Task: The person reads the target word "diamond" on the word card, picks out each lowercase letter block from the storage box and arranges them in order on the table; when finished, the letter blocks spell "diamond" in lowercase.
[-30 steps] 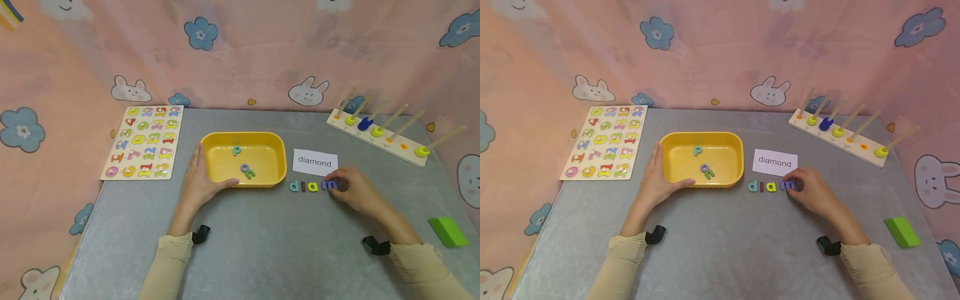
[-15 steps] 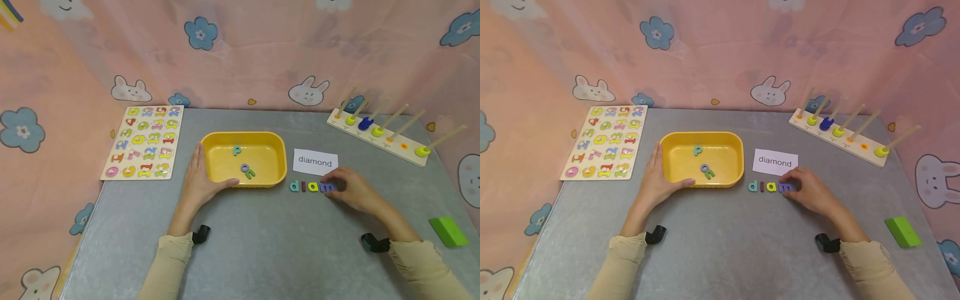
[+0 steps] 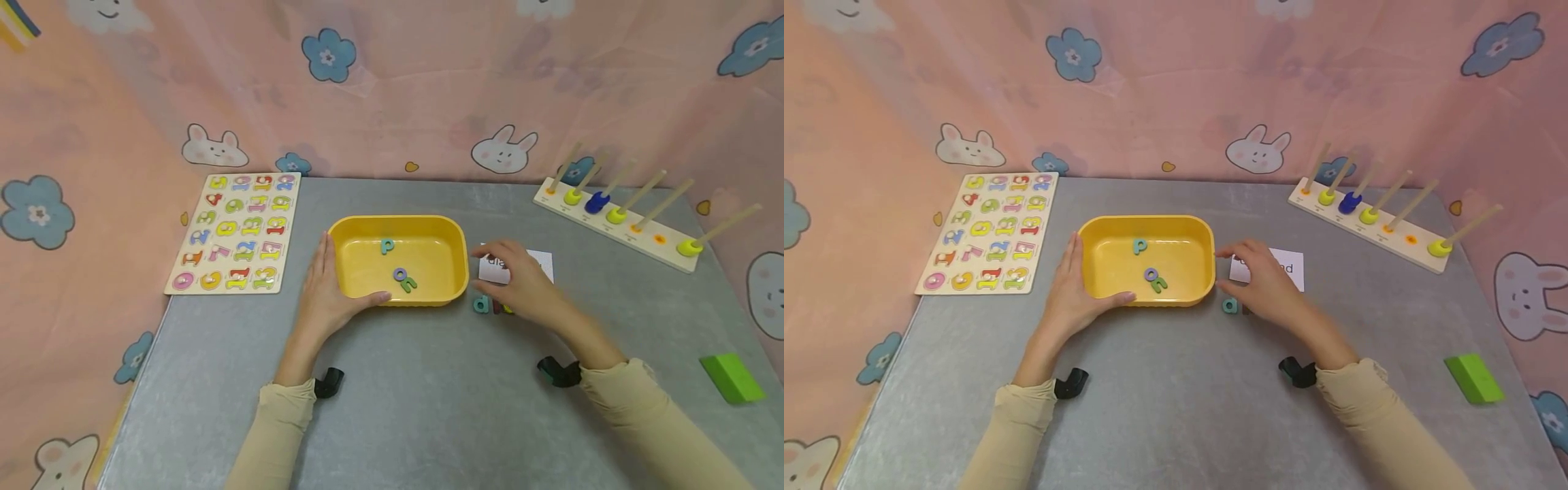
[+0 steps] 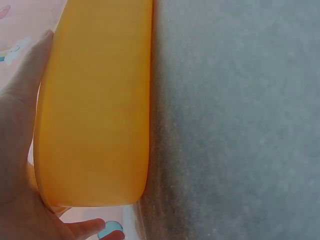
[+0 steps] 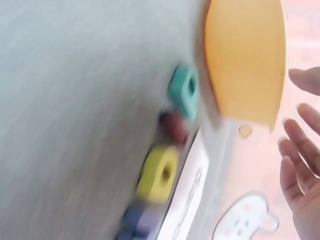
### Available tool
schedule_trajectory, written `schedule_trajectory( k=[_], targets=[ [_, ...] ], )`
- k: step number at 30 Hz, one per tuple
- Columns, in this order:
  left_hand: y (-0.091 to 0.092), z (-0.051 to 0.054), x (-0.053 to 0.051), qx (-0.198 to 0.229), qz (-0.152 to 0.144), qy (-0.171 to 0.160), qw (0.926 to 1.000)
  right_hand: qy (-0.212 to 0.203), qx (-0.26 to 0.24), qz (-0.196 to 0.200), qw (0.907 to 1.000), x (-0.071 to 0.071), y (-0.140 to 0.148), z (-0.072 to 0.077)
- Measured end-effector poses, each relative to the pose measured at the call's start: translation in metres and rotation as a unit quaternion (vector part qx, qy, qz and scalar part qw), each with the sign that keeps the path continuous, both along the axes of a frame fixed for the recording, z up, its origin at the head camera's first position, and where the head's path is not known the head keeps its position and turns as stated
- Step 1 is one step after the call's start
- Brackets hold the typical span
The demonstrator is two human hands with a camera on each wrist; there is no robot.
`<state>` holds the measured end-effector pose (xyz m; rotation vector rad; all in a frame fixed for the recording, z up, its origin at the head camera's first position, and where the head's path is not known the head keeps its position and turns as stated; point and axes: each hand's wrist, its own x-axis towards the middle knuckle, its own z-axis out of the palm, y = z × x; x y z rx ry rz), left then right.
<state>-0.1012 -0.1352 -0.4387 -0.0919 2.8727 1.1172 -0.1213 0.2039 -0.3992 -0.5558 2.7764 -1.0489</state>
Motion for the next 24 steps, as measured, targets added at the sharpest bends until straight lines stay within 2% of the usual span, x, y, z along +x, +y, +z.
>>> schedule_trajectory(
  k=[7,11,18,24],
  targets=[
    [0.000,0.000,0.000,-0.002,0.002,-0.001,1.0000,0.038,-0.007,0.046,0.9982,-0.015,-0.044,-0.007],
    [0.000,0.000,0.000,-0.005,0.001,-0.002,1.0000,0.042,-0.003,0.063,0.9971,-0.020,-0.066,-0.009],
    [0.000,0.000,0.000,-0.004,-0.002,-0.001,1.0000,0.033,0.009,0.074,0.9966,-0.029,-0.097,-0.015],
    [0.000,0.000,0.001,-0.007,-0.002,0.002,1.0000,-0.008,0.043,0.064,0.9970,-0.037,-0.114,-0.021]
  ],
)
